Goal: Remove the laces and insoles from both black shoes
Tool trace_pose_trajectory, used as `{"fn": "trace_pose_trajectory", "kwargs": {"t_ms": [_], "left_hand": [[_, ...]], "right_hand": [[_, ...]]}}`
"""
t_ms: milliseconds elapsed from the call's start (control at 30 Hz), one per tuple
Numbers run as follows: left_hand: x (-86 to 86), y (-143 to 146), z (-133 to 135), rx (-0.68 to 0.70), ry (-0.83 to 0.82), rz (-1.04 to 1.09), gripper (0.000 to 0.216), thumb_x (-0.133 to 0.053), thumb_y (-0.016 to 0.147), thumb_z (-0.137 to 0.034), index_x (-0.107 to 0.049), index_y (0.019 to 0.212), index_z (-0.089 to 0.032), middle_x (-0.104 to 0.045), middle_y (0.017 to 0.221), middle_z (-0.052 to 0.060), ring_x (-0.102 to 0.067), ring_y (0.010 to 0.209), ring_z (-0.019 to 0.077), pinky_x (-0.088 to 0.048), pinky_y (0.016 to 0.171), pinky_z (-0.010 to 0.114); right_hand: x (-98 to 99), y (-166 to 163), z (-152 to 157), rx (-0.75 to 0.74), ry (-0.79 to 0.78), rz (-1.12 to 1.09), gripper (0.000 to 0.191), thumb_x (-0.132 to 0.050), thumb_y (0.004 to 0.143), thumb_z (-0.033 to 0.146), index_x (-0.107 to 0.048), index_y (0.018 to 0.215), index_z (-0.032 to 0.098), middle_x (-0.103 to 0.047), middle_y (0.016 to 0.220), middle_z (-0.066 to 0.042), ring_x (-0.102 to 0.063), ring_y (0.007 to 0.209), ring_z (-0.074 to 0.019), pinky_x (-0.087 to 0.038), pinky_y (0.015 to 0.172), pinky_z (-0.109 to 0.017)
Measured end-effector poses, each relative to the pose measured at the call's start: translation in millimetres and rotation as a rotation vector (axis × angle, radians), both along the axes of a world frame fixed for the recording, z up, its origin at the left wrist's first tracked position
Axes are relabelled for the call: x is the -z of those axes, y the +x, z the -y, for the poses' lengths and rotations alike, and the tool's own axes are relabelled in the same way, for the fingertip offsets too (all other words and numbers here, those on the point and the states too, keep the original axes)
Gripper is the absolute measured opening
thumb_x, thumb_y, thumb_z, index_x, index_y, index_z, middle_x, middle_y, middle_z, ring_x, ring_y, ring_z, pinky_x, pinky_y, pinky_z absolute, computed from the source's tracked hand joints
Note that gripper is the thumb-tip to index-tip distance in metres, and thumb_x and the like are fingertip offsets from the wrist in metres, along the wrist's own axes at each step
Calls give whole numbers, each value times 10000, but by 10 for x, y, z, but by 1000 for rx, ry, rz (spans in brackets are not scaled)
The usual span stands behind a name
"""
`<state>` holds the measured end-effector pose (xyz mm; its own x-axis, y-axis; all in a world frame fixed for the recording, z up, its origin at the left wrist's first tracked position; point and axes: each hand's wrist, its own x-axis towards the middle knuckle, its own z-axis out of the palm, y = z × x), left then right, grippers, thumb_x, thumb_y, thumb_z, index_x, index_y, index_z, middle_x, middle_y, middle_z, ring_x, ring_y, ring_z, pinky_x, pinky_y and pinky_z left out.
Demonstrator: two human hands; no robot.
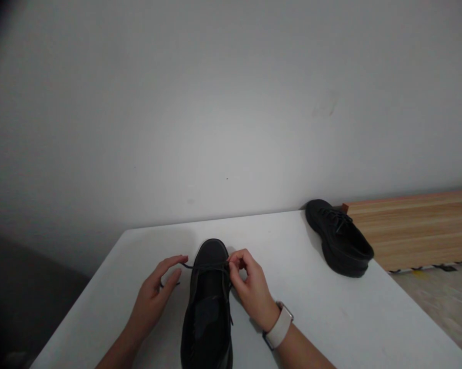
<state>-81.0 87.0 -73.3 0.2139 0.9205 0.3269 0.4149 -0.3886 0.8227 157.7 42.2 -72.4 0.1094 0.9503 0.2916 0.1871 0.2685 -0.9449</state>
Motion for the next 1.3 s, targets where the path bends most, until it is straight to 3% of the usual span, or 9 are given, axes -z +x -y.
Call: {"fn": "trace_pose_trajectory", "kwargs": {"t_ms": [200,333,500,700,933,1067,1300], "left_hand": [[58,57,25,118,68,-139,168,-571,928,-299,-690,1031,-241,-671,869,31,-637,850,218,-498,820,377],[10,83,39,141,88,-124,111,-535,937,-247,-642,952,-221,-638,862,28,-620,829,199,-498,758,323],[-101,116,101,198,127,-39,101,-506,927,-196,-603,905,-216,-616,941,42,-606,922,192,-492,813,296],[-88,116,165,174,24,-32,98,-526,935,-246,-614,905,-212,-629,799,2,-628,764,161,-504,707,240],[-85,116,176,154,62,-43,142,-541,933,-252,-673,975,-219,-651,760,-9,-651,725,148,-511,694,228],[-91,95,183,138,88,-55,145,-557,932,-247,-688,989,-220,-671,768,2,-658,727,150,-515,697,232],[-107,123,192,186,120,-43,139,-572,925,-228,-701,977,-219,-662,742,6,-649,699,150,-517,663,233]], "right_hand": [[-4,-6,8,15,-13,-17,141,-485,966,323,-514,874,220,-527,816,-8,-504,759,-180,-409,702,-312],[-26,-18,19,7,-25,-46,136,-483,968,335,-520,908,219,-512,823,-3,-490,755,-173,-402,697,-306],[-40,1,30,-30,-54,-92,141,-523,941,351,-543,973,215,-524,839,-7,-505,774,-176,-412,700,-305],[-48,58,11,-119,-79,-154,181,-574,888,293,-578,1053,219,-563,909,-27,-513,837,-192,-412,769,-334],[-12,81,9,-153,-104,-112,295,-555,797,160,-609,1079,225,-590,956,-32,-532,914,-213,-408,849,-367],[-4,69,-12,-93,-124,-114,147,-603,863,289,-638,982,209,-608,868,-26,-538,809,-194,-420,762,-339],[14,37,-26,-16,-134,-205,284,-597,910,491,-620,910,208,-641,826,-29,-568,745,-180,-450,688,-311]]}}
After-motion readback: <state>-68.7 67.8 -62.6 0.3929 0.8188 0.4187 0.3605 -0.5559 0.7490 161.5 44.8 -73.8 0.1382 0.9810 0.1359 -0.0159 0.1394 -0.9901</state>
